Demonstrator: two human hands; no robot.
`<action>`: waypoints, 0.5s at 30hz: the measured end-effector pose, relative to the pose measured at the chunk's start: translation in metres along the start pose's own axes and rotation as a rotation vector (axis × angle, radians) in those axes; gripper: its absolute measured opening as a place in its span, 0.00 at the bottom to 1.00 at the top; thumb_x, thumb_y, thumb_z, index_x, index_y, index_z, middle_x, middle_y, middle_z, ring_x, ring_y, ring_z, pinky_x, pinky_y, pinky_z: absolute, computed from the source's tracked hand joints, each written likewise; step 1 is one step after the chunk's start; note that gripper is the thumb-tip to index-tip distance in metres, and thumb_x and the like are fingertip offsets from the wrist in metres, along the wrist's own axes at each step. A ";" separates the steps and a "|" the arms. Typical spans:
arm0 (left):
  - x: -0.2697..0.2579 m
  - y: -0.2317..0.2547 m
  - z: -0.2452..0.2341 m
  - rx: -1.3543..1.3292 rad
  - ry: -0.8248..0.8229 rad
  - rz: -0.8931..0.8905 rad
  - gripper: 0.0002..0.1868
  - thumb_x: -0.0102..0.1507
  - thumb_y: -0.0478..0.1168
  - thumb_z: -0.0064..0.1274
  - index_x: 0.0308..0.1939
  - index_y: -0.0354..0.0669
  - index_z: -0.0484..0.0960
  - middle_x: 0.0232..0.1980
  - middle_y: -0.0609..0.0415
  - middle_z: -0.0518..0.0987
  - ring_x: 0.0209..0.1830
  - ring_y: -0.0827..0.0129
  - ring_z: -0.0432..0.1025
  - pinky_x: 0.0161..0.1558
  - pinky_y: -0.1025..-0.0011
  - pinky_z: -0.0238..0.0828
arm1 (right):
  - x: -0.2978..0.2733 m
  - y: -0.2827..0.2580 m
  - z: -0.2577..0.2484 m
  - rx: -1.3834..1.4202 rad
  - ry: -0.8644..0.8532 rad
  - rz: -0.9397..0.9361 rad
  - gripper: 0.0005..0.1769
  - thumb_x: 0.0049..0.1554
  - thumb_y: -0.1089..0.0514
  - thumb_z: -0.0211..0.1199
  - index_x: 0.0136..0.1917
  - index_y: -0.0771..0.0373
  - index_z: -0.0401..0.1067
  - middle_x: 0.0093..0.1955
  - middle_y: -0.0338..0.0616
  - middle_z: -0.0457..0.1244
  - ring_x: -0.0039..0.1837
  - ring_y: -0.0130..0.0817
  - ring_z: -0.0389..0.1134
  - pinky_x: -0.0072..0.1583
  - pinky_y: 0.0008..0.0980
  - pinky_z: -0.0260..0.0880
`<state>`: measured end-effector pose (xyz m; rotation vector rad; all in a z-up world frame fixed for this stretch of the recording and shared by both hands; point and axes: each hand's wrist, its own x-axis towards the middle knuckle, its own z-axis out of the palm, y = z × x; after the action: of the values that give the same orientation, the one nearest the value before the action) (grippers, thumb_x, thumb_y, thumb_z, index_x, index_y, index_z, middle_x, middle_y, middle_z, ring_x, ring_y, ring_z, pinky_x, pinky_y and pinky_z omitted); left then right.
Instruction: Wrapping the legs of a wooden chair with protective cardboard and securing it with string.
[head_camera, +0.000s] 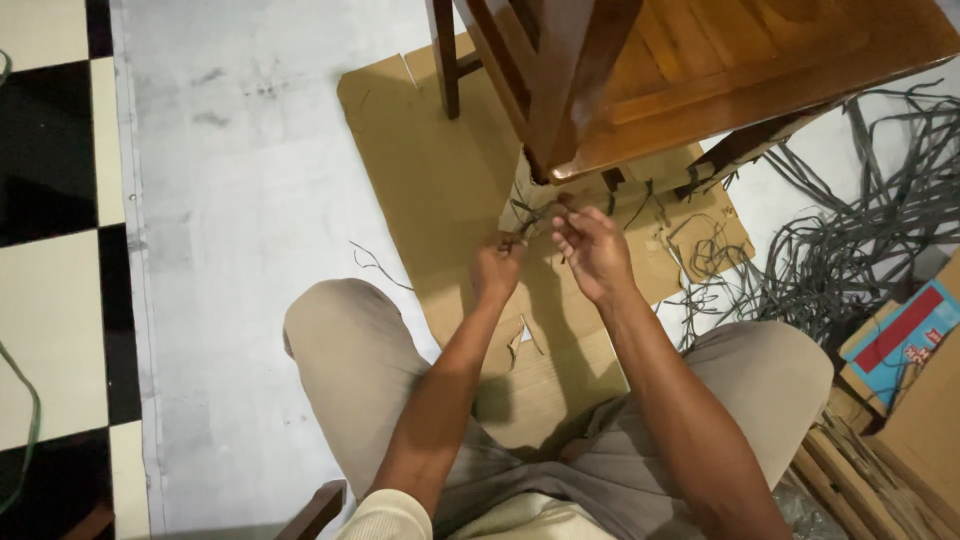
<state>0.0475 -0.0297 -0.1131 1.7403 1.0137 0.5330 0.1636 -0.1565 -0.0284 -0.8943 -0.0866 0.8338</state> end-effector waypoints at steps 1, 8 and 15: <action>-0.003 0.000 0.000 0.000 -0.002 0.002 0.12 0.59 0.48 0.59 0.41 0.47 0.87 0.38 0.52 0.86 0.39 0.61 0.81 0.43 0.65 0.75 | -0.004 -0.006 0.010 0.001 0.001 -0.002 0.01 0.65 0.65 0.57 0.51 0.64 0.69 0.55 0.50 0.68 0.56 0.36 0.70 0.58 0.36 0.71; -0.022 0.018 -0.010 0.102 -0.304 -0.076 0.12 0.61 0.52 0.58 0.42 0.53 0.88 0.40 0.53 0.87 0.40 0.61 0.82 0.43 0.62 0.76 | -0.018 -0.027 0.041 -0.121 -0.021 -0.035 0.27 0.58 0.64 0.53 0.71 0.65 0.65 0.69 0.49 0.64 0.63 0.35 0.66 0.61 0.35 0.67; -0.038 0.006 0.011 0.260 -0.498 -0.002 0.11 0.63 0.49 0.53 0.44 0.59 0.89 0.44 0.53 0.86 0.46 0.57 0.80 0.47 0.59 0.75 | -0.023 -0.028 0.017 -0.100 0.009 -0.070 0.27 0.61 0.64 0.55 0.73 0.65 0.64 0.67 0.44 0.65 0.62 0.31 0.67 0.62 0.34 0.66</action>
<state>0.0369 -0.0679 -0.1077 1.9664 0.7471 -0.0472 0.1582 -0.1703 0.0090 -0.9838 -0.1524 0.7652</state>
